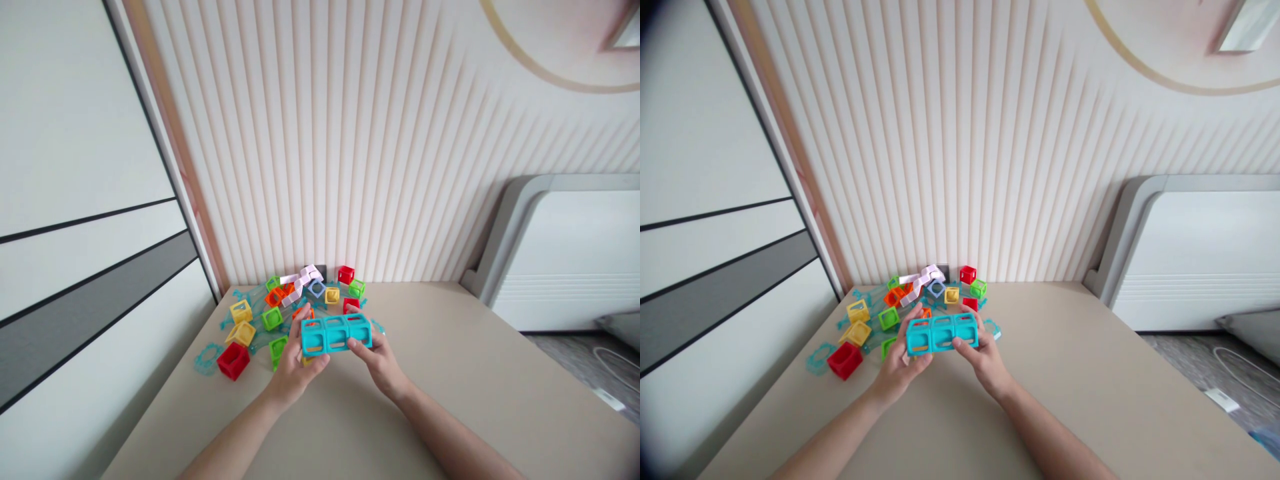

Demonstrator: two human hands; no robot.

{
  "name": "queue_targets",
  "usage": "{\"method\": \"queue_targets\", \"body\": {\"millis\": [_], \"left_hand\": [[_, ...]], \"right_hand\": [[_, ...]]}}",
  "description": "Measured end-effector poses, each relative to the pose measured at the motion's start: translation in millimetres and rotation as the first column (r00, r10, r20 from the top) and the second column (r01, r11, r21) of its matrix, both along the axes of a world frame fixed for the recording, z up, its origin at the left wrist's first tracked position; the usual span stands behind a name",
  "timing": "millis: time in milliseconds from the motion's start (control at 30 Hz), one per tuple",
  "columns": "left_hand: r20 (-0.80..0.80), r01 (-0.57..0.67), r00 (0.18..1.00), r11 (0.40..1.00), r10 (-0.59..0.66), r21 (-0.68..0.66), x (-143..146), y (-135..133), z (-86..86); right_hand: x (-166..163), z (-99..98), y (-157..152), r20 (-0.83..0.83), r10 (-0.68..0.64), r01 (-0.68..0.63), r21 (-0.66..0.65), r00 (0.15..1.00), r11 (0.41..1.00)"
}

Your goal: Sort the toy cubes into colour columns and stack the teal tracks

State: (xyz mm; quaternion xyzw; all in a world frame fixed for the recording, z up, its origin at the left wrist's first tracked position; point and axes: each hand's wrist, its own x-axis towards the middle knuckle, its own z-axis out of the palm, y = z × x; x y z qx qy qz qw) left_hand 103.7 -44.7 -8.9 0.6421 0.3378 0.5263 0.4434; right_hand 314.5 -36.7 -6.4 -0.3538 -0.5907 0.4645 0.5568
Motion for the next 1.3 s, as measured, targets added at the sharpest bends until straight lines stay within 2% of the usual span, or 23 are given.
{"method": "queue_targets", "body": {"millis": [100, 200, 400, 633, 1133, 1300], "left_hand": [[0.075, -0.014, 0.997, 0.996, 0.021, -0.083, 0.6, 2.2, 0.5], [0.076, -0.045, 0.996, 0.994, 0.053, -0.102, 1.0, 5.4, -1.3], [-0.024, -0.012, 1.000, 1.000, 0.011, -0.027, 0.6, 4.4, -3.8], [-0.070, -0.026, 0.997, 0.999, 0.028, 0.040, -3.1, 1.6, 0.3], [-0.142, 0.019, 0.990, 0.994, -0.003, 0.112, -8.0, -1.0, 6.8], [-0.158, 0.015, 0.987, 0.991, 0.007, 0.136, -7.4, -0.5, 7.7]], "right_hand": [[-1.2, 3.4, -1.9, 0.038, 0.043, -0.044, 0.018, 0.998, 0.999], [-1.7, 4.2, -2.1, 0.057, 0.074, -0.076, 0.020, 0.996, 0.997], [1.7, 1.7, -0.3, -0.015, 0.090, -0.091, -0.040, 0.996, 0.995], [4.4, 1.2, -2.7, 0.127, 0.126, -0.139, 0.102, 0.984, 0.985], [5.9, 5.9, -3.3, 0.222, 0.170, -0.216, 0.200, 0.960, 0.956], [7.4, 4.7, -2.2, 0.235, 0.188, -0.234, 0.183, 0.954, 0.955]]}}
